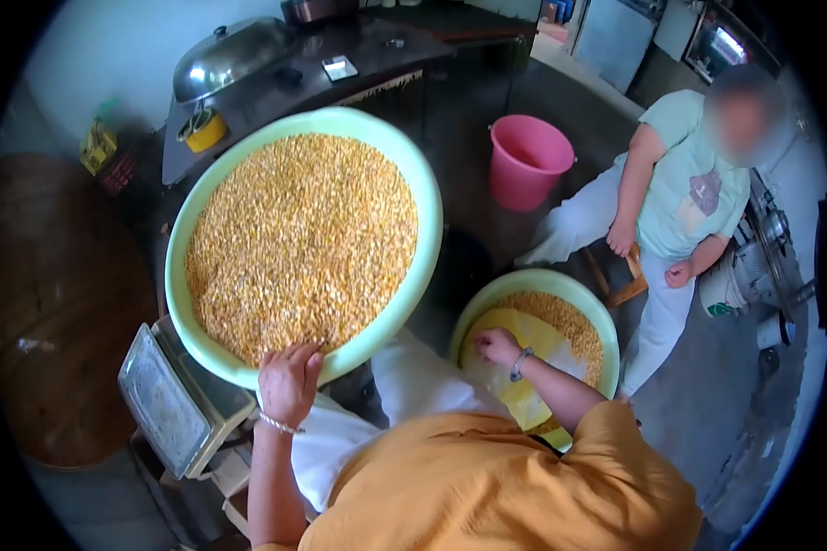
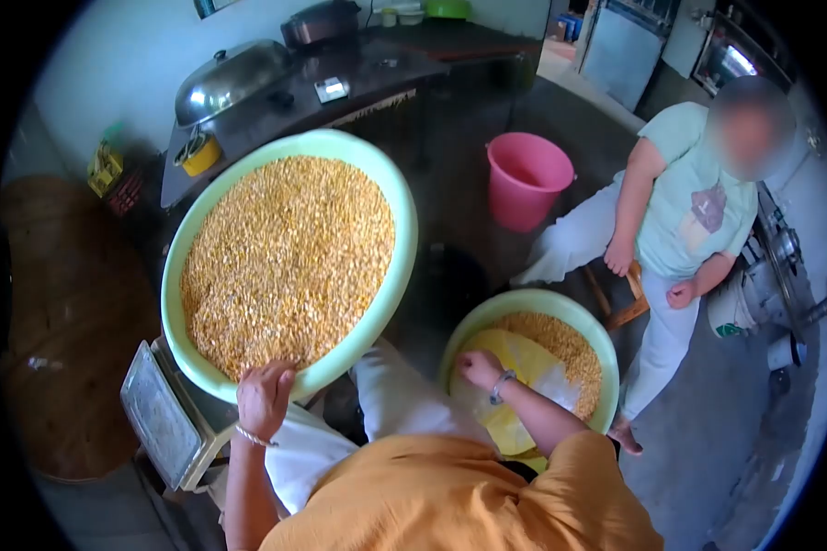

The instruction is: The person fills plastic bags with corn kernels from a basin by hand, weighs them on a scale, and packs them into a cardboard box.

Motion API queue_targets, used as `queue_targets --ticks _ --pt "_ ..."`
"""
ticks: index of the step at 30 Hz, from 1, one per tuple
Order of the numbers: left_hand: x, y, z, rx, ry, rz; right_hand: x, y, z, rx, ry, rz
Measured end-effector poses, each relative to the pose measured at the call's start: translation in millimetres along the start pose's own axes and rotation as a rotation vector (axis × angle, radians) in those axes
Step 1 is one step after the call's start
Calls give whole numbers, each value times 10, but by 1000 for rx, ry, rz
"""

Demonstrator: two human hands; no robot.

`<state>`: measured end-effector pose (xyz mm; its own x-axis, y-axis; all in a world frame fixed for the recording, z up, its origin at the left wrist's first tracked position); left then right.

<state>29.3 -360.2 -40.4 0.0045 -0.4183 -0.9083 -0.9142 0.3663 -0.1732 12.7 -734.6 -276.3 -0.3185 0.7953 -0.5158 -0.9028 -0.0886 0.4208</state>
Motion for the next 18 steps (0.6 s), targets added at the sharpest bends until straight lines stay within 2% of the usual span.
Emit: queue_targets --ticks 1,4,6,7,9,10,12,14,15,18 --pt "-4 -22 8 8 -18 40 81 82 6 92 5 49" --pt "56 -145 74 -61 19 187 227 83 -166 29 277 186" --pt "32 -202 4 -109 95 221 287 158 -320 67 302 213" --pt "73 -202 52 -177 71 160 276 60 -362 71 373 181" --pt "41 -145 132 -171 41 -143 145 191 -223 -128 332 -30" --pt "47 -115 185 -189 39 -223 32 138 -181 -116 364 -106" --pt "15 -110 261 -253 89 -289 -28 340 -207 -38 424 -208" --pt "74 -35 354 -298 176 -310 -144 371 -183 125 495 -168" --pt "60 -28 337 -296 239 -363 -271 453 -72 -23 352 -310" --pt "48 -31 384 -366 400 -322 -505 377 -358 -2 359 -366"
Point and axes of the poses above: each hand's wrist, its own y-axis away from the middle knuckle, its own x-axis out of the palm, z = x × y, the point moved 5 cm from there along -y, towards the middle knuckle, and after that the axes turned 7 degrees about z, right-handed, at the moved point
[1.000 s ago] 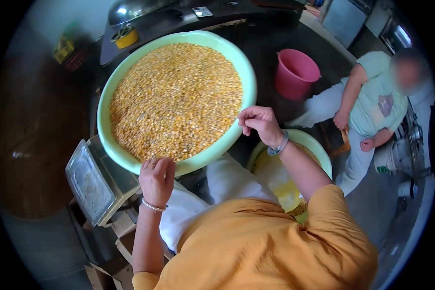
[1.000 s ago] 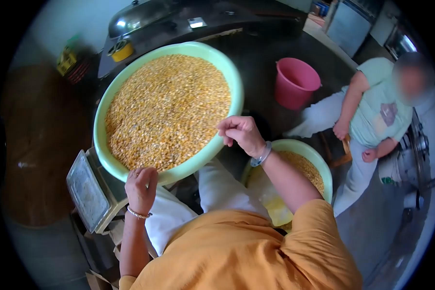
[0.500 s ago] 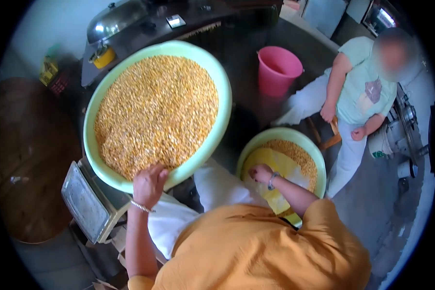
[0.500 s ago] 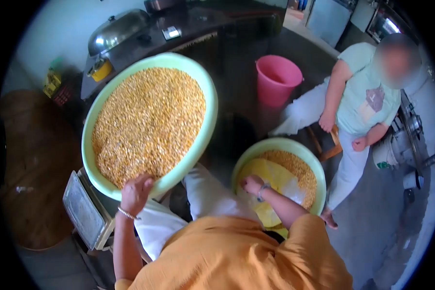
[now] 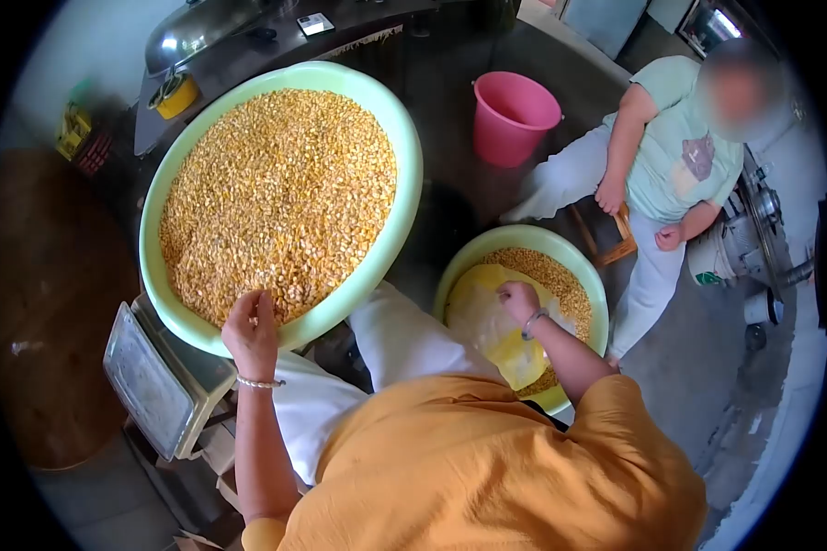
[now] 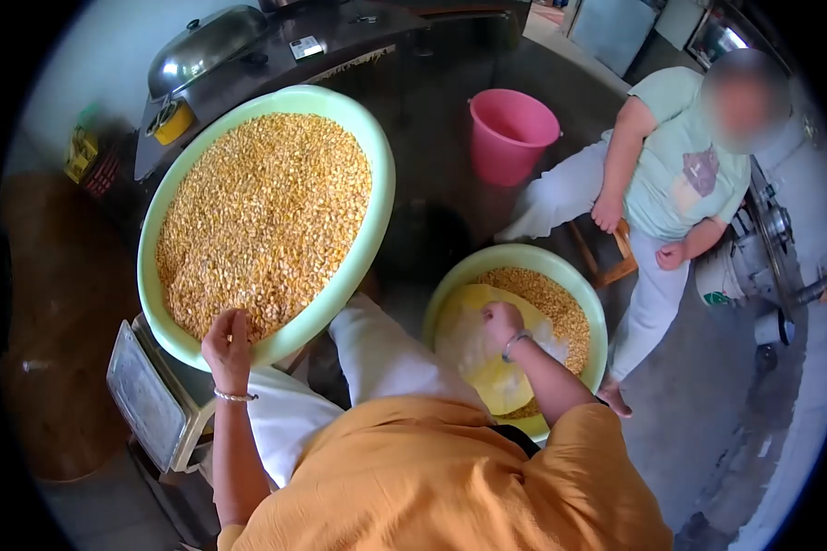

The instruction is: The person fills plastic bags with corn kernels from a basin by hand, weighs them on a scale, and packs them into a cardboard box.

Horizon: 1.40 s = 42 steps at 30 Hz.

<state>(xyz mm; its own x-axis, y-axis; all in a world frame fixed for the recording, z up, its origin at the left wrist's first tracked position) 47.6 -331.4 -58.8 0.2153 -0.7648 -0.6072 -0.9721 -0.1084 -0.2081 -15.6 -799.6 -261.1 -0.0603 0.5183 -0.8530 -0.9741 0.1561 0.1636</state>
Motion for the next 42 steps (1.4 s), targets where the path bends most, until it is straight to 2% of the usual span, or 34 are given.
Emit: queue_targets --ticks 3,7,10,14,17,19,22,25,28,31,33,35,37,38,39,40,41,42 --pt "-16 17 7 20 53 -2 -95 -66 -278 188 -231 57" --pt "-46 14 -8 13 77 -8 -140 -120 -298 106 -199 21" --pt "-49 27 3 35 34 -23 84 -187 -255 18 -370 159" --pt "-64 54 -18 49 79 -27 326 -173 184 -49 -152 368" --pt "-72 53 -50 70 28 -11 482 -107 439 -184 247 313" --pt "-77 52 -64 114 6 -33 734 -171 319 -46 431 588" --pt "-84 57 -69 111 23 -29 854 -221 302 29 510 664" --pt "-78 58 -79 117 5 -46 743 -213 475 -16 405 707" --pt "-75 68 -126 132 40 -74 357 -52 689 -237 296 497" --pt "-33 143 -445 210 -70 2 -180 -92 1151 -183 -121 380" --pt "191 217 -867 485 -124 143 -800 148 2039 -576 -164 250" --pt "581 337 -1286 691 -213 449 -983 447 2740 -1144 16 99" --pt "823 355 -1515 825 -459 592 -1084 179 2620 -989 -660 357" --pt "707 243 -1529 779 -633 605 -1137 -4 2488 -868 -990 477" --pt "362 32 -1392 728 -457 489 -1533 -233 2226 -673 -1156 275" --pt "20 -327 -847 481 -87 149 -1924 -431 1926 -468 -1328 32" --pt "-478 -522 -335 265 119 -11 -2300 -586 1630 -290 -1462 -210" --pt "-978 -677 200 74 418 -227 -2519 -638 1025 -136 -1525 -494"
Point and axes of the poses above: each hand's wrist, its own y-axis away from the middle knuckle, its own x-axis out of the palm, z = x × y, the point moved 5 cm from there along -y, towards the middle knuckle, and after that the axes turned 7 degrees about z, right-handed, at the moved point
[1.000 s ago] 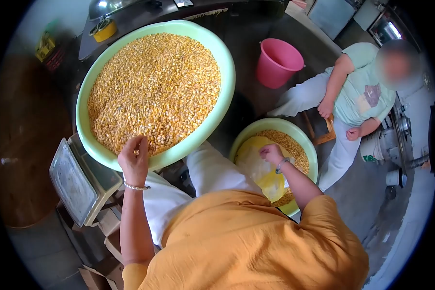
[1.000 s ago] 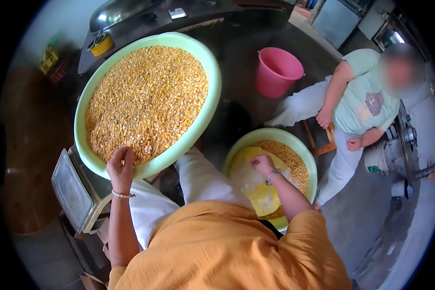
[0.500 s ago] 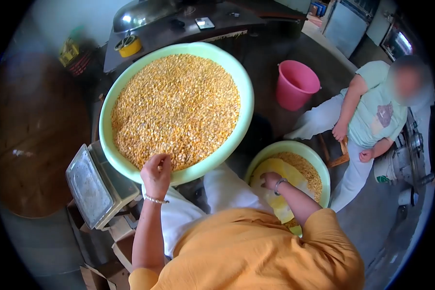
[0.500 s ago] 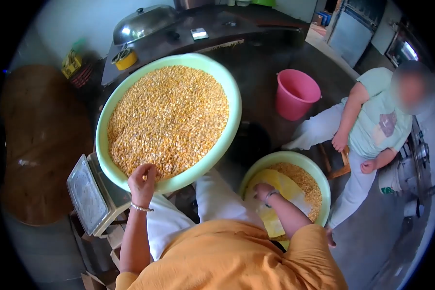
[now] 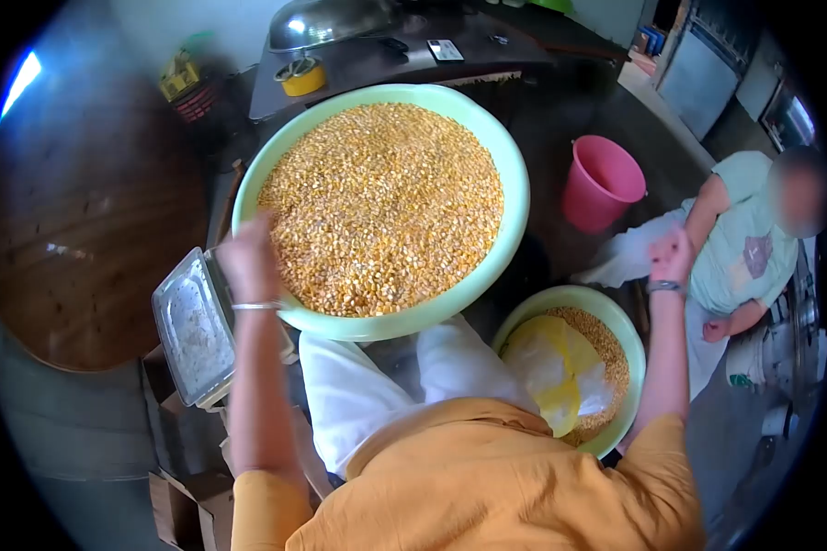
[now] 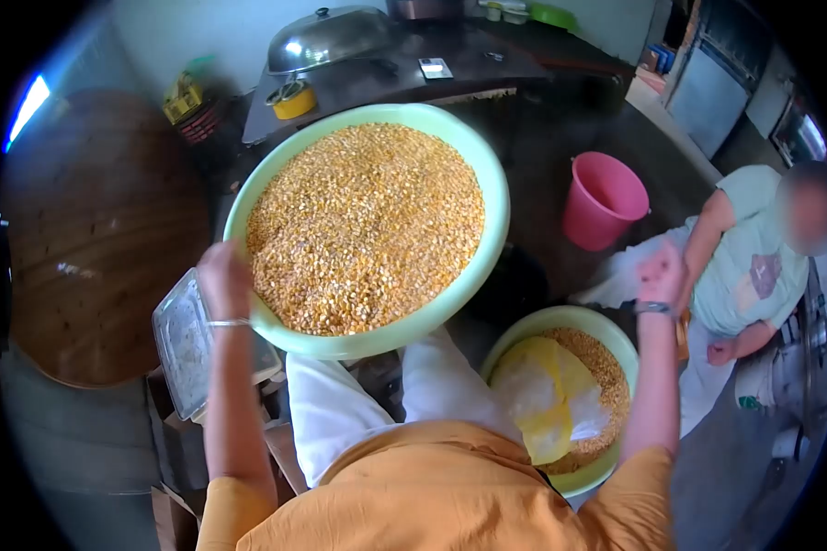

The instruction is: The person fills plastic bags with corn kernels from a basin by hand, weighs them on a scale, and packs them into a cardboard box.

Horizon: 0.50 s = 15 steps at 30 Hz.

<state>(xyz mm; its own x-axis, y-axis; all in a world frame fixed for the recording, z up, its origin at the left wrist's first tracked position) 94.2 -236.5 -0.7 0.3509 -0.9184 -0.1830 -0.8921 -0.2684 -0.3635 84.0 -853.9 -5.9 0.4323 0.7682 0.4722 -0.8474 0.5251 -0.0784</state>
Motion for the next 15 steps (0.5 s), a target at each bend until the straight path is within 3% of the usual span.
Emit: queue_targets --ticks 1,2,3,4,5,6,8,9,11,13,15 --pt "-608 -206 294 -90 259 -276 -594 -262 6 -29 -81 -51" --pt "-574 132 -329 -262 402 -495 -712 -262 -99 -9 -22 -96" --pt "-710 143 -236 -232 324 -452 -882 -186 -187 20 47 -151" --pt "-539 214 -287 -206 233 -283 -1107 -76 -317 54 121 -214" --pt "-299 307 -466 -171 149 -112 -1316 -39 -759 227 163 -142" --pt "-38 406 -724 -126 68 55 -1122 180 -913 279 679 3" --pt "511 639 -1338 80 13 355 -838 637 -1563 517 732 285" --pt "760 800 -1694 233 36 492 -804 727 -1886 376 995 523" --pt "1055 991 -2135 149 284 875 -493 989 -2175 -23 1579 806" --pt "1276 1161 -2424 -81 556 1103 -446 1153 -2541 59 1701 1038" --pt "1404 1253 -2635 11 702 1244 -379 1275 -2722 123 1812 1220"
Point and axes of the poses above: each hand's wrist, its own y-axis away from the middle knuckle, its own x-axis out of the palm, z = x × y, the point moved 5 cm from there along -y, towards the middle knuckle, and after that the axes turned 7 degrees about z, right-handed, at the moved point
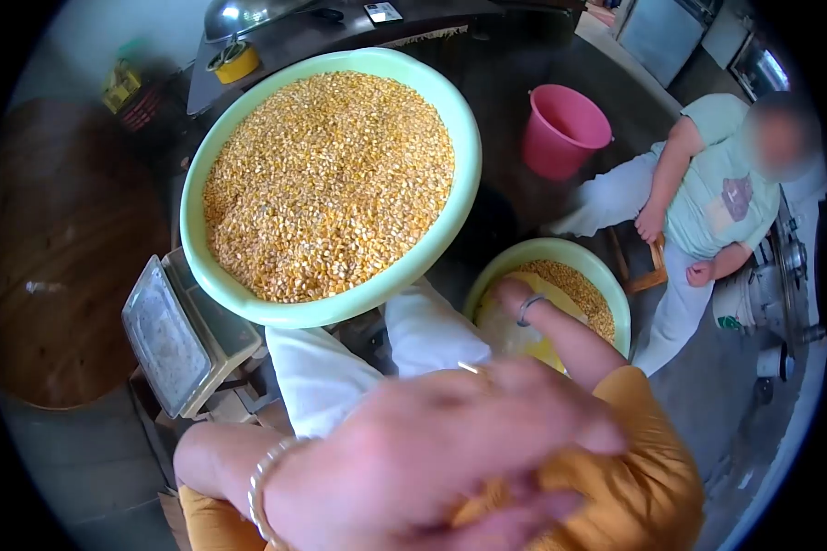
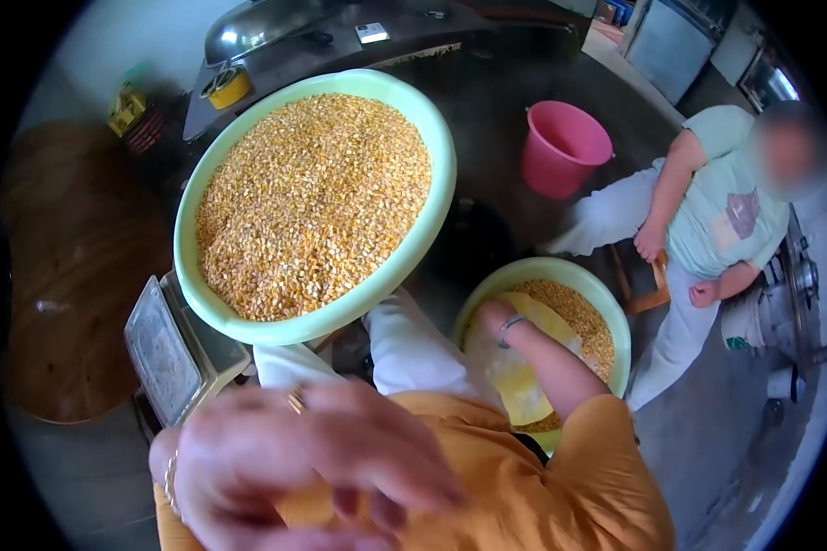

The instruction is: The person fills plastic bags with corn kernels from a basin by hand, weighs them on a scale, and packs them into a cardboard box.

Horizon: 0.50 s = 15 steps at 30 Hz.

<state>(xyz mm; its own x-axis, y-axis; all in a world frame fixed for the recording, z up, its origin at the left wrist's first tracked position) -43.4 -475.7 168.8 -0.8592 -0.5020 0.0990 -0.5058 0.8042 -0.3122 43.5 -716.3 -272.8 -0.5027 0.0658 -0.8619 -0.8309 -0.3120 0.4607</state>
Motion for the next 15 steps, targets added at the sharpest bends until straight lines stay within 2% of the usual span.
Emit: queue_targets --ticks 3,5,8,12,15 --pt "338 -44 -21 208 203 -202 66 5 125 49 181 149" --pt "290 -159 -237 124 -5 -75 43 57 189 56 237 200" --pt "313 -215 -212 -56 28 55 108 103 165 83 247 261" --pt "354 -164 -155 -97 132 41 160 174 179 120 256 286" --pt "380 -118 -109 -20 201 36 350 161 50 113 205 171"
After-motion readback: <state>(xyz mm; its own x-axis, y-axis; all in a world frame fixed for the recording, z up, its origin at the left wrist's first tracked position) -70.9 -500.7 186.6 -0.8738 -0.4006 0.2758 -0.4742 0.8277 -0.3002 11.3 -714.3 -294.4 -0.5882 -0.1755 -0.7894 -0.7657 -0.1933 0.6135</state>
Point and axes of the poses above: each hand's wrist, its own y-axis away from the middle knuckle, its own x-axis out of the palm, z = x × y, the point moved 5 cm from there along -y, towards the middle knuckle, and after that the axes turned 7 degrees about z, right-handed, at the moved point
